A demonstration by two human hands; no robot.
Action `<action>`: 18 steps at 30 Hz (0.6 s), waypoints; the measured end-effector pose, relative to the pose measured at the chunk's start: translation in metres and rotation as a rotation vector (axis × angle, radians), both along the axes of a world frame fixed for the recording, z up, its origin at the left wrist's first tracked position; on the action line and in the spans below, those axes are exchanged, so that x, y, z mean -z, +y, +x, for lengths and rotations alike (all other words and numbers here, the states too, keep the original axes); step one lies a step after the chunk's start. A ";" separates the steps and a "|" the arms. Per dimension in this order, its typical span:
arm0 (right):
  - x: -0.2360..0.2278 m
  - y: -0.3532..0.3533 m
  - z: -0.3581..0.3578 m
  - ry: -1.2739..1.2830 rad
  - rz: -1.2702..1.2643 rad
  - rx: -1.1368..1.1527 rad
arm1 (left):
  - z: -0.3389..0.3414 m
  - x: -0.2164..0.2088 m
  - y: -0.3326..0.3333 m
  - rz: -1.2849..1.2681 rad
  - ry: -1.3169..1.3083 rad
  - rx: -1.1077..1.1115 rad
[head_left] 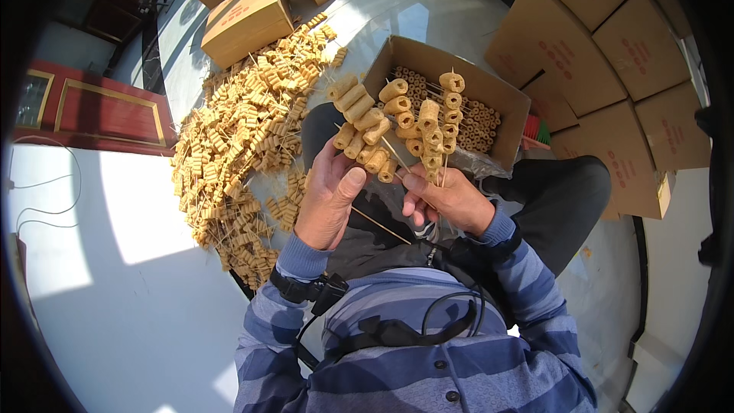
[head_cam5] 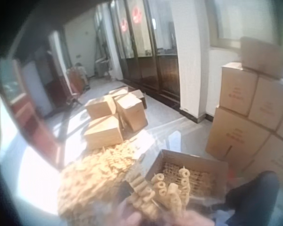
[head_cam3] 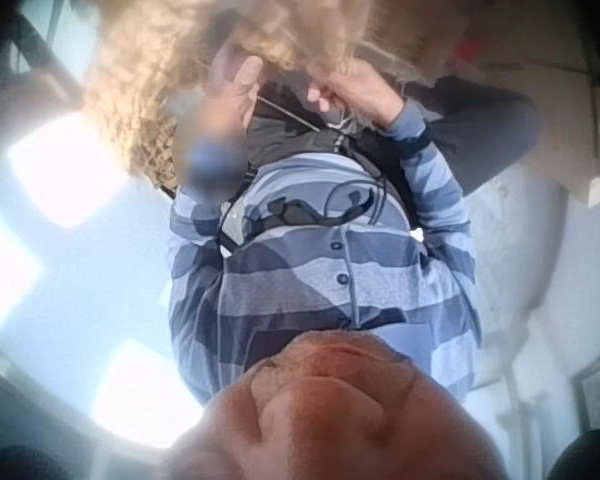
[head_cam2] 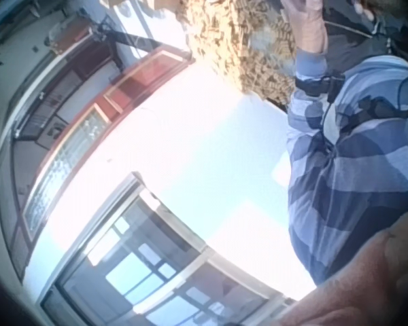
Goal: The person threads small cylindrical wooden pieces onto thin sticks, then places the completed skewers into a cardboard box. The person repeats this process, picking up loose pieces from the floor and arranging the finished skewers in the box.
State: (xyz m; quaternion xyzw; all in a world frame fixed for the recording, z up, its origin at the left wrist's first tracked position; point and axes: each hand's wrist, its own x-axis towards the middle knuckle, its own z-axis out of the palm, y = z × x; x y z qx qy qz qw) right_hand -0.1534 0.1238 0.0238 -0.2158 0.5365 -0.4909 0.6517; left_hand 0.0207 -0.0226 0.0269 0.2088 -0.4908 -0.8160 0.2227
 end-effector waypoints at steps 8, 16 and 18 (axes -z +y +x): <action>0.009 0.010 0.001 0.004 -0.062 0.051 | -0.014 -0.010 -0.012 0.209 0.035 -0.213; 0.012 0.015 0.006 0.608 -0.235 0.085 | -0.020 -0.009 -0.024 0.375 0.175 -0.181; 0.010 0.015 0.008 0.649 -0.208 -0.019 | -0.025 -0.013 -0.020 0.500 0.265 -0.148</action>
